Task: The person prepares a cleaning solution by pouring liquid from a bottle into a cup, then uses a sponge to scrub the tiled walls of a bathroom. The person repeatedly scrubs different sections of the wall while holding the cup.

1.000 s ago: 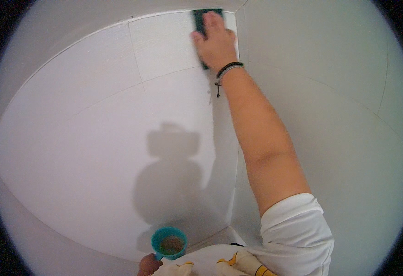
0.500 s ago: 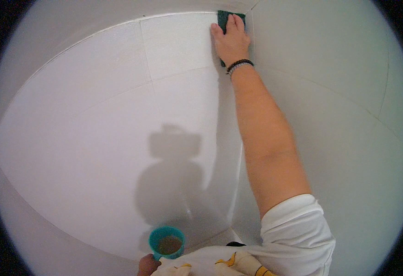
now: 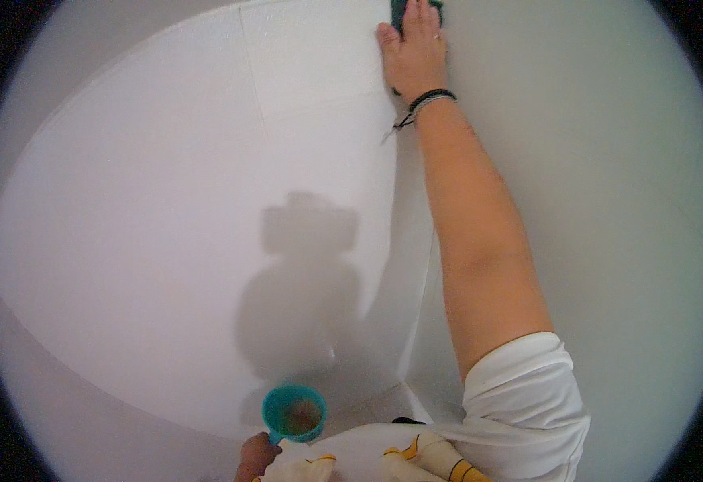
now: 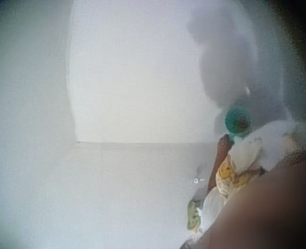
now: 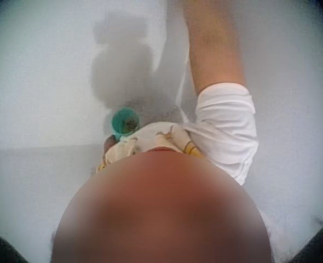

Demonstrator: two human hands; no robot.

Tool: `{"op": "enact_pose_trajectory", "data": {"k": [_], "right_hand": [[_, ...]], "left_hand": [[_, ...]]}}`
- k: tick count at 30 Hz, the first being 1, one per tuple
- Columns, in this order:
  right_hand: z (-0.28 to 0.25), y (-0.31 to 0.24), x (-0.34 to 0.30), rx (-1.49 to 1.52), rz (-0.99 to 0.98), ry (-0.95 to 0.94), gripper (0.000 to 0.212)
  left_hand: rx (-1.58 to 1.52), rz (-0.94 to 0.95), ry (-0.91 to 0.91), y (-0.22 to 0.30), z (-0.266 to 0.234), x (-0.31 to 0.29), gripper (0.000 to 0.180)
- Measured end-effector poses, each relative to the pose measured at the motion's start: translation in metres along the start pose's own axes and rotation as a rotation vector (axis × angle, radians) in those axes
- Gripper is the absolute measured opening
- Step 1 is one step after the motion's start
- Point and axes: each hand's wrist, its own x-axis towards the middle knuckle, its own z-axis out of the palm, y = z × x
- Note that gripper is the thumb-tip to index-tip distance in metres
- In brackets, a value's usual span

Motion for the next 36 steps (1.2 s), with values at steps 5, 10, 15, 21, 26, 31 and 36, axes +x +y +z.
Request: {"op": "enact_pose_trajectory", "data": {"k": [5,10,15,21,26,31,36], "right_hand": [[0.022,0.039,-0.138,0.086,-0.084,-0.075,0.072],[0.008,0.070,-0.399,0.026,0.143,-0.635,0.094],[-0.048,0.071,-0.495,0.048,0.174,-0.685,0.101],[-0.060,-0.002,-0.274,0.054,-0.265,-0.113,0.095],[-0.047,-0.058,-0.234,-0.071,-0.239,-0.172,0.074],[-0.046,-0.043,-0.468,-0.197,-0.131,-0.952,0.095],[-0.080,0.011,-0.619,0.044,-0.476,-0.966,0.067]], "left_hand": [[0.087,-0.112,-0.052,-0.014,-0.002,-0.008,0.036],[0.081,-0.045,-0.126,-0.039,0.010,-0.001,0.039],[0.036,-0.071,-0.072,-0.047,0.111,-0.010,0.039],[-0.051,-0.130,-0.090,-0.102,0.189,-0.044,0.038],[-0.027,-0.107,-0.045,-0.108,0.181,0.007,0.036],[0.001,-0.162,-0.107,-0.115,0.189,0.007,0.035],[0.076,-0.077,-0.056,-0.090,0.126,-0.026,0.034]]}}
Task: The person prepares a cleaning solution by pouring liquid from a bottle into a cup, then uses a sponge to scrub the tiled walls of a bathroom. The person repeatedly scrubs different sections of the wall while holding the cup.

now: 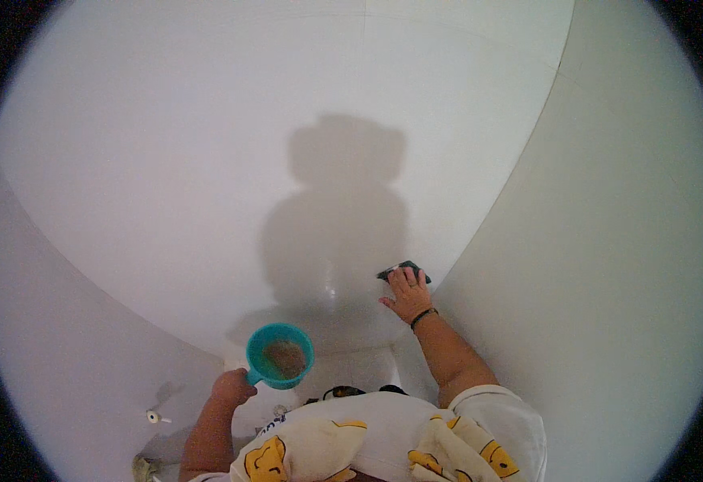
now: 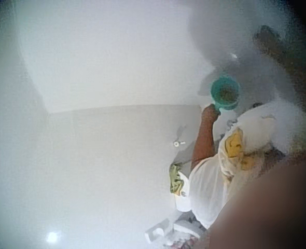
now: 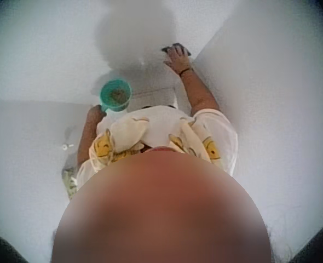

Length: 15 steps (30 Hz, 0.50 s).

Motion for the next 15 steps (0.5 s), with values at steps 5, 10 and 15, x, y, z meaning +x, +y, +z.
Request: {"op": "enact_pose_trajectory", "data": {"k": [5,10,15], "right_hand": [[-0.256,0.037,0.178,-0.009,0.353,0.076,0.080],[-0.520,0.126,0.317,-0.305,0.192,0.774,0.082],[-0.460,0.136,0.291,-0.318,-0.125,0.672,0.072]], "left_hand": [[-0.045,-0.089,0.002,0.007,-0.063,-0.085,0.032],[-0.147,-0.138,0.065,0.058,-0.108,-0.127,0.032],[-0.283,-0.219,0.088,0.095,-0.122,-0.138,0.031]]}}
